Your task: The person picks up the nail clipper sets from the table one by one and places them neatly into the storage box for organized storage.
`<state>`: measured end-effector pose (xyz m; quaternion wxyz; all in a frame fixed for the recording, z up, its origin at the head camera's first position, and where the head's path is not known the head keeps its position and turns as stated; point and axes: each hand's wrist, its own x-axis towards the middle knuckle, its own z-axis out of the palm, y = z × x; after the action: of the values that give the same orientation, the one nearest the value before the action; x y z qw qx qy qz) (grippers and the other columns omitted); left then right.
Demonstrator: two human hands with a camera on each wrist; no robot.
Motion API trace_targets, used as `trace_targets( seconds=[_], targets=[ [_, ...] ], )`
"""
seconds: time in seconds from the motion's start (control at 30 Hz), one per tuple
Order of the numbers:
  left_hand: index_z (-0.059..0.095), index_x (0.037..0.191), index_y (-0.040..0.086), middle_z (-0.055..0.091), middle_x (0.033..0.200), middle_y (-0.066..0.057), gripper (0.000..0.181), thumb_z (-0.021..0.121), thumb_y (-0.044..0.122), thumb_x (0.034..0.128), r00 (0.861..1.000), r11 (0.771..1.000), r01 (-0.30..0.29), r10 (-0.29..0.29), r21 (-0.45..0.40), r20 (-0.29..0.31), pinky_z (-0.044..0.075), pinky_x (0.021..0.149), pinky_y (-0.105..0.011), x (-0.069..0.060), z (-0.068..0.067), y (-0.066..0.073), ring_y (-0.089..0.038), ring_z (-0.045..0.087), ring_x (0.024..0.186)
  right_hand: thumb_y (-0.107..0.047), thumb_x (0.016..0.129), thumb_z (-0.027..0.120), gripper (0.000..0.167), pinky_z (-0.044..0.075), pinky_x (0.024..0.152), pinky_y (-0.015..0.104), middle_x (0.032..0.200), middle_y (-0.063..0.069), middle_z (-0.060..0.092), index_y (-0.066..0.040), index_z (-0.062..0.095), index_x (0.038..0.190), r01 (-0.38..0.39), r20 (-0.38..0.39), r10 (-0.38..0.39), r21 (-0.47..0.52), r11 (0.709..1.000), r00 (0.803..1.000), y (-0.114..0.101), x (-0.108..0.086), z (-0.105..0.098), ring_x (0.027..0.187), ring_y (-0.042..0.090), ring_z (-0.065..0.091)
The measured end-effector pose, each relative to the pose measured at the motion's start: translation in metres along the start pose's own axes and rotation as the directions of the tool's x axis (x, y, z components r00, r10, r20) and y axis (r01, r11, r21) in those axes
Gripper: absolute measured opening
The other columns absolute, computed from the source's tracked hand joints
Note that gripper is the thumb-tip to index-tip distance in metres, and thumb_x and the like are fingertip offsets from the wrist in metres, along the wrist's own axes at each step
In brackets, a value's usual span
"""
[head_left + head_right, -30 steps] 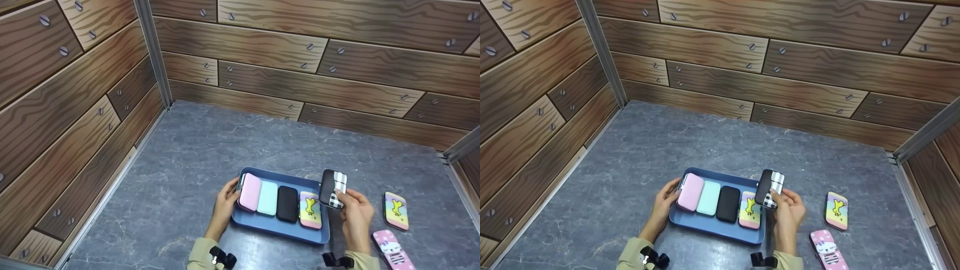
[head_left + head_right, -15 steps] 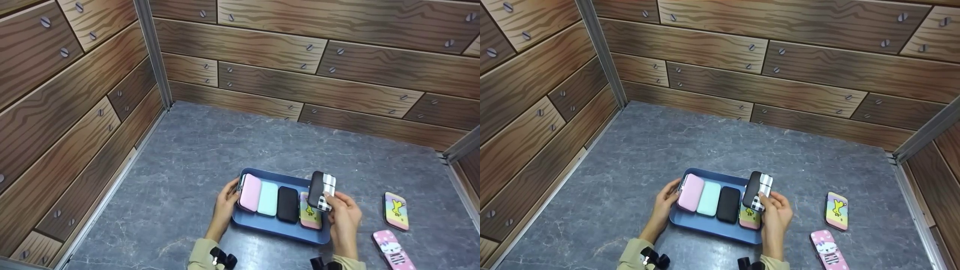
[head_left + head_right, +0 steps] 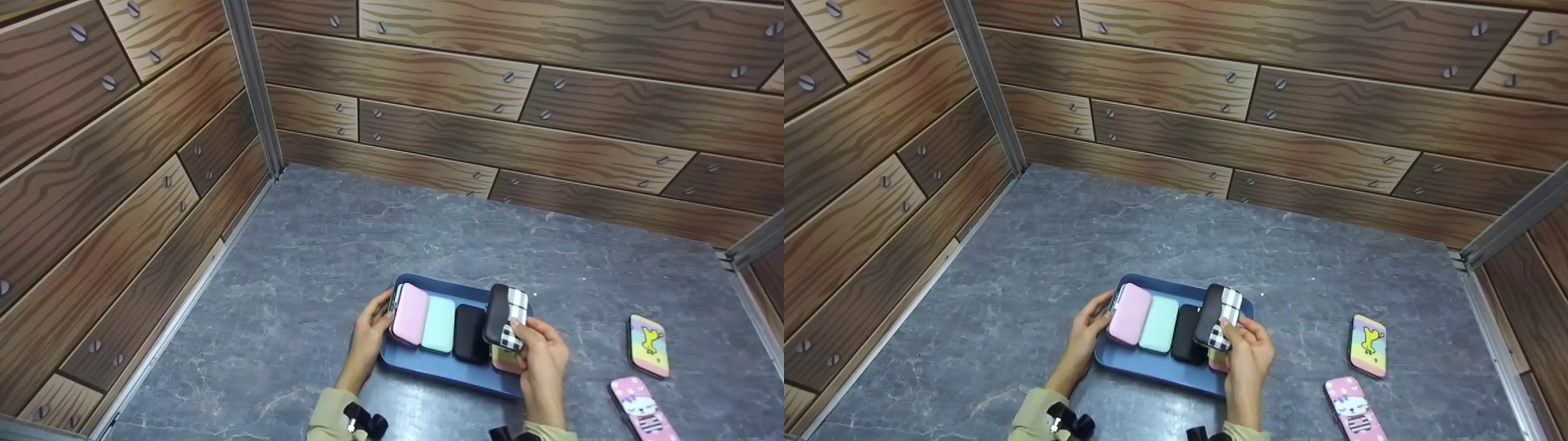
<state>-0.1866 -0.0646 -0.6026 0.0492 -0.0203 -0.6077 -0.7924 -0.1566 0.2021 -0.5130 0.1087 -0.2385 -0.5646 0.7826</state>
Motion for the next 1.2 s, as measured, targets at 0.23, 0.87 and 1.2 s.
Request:
trace_targets(
  seconds=[0.23,0.87,1.2],
  targets=[
    [0.048,0.143,-0.002,0.043,0.15,-0.022,0.044,0.048,-0.002,0.0987,1.0,1.0,0.019,-0.019,0.003,-0.003,0.036,0.113,-0.039,0.0,0.0,0.0,-0.035,0.037,0.141,0.005,0.085,0.07,0.019,0.027,0.036,0.017,0.066,-0.002,0.062,-0.002,0.058,0.098,0.006,0.03,-0.006,-0.01,1.0,1.0,0.009,-0.004,0.009,0.042,0.003,0.035],
    [0.046,0.144,-0.005,0.04,0.15,-0.026,0.044,0.047,-0.002,0.0992,1.0,1.0,0.009,-0.009,0.001,0.001,0.037,0.112,-0.04,-0.002,0.001,0.001,-0.038,0.036,0.141,0.002,0.084,0.072,0.024,0.026,0.038,0.017,0.067,-0.004,0.064,0.001,0.057,0.103,-0.037,0.084,0.041,-0.055,0.998,0.996,0.041,-0.011,0.034,0.042,0.002,0.035],
    [0.047,0.143,-0.003,0.042,0.15,-0.023,0.045,0.048,-0.002,0.0986,1.0,1.0,0.012,-0.012,-0.012,0.01,0.037,0.112,-0.037,0.0,0.0,0.002,-0.034,0.037,0.141,0.005,0.082,0.072,0.025,0.025,0.037,0.017,0.067,-0.003,0.064,0.002,0.056,0.1,-0.01,0.094,0.016,-0.06,0.998,0.995,0.047,-0.011,0.04,0.041,0.003,0.034]
  ],
)
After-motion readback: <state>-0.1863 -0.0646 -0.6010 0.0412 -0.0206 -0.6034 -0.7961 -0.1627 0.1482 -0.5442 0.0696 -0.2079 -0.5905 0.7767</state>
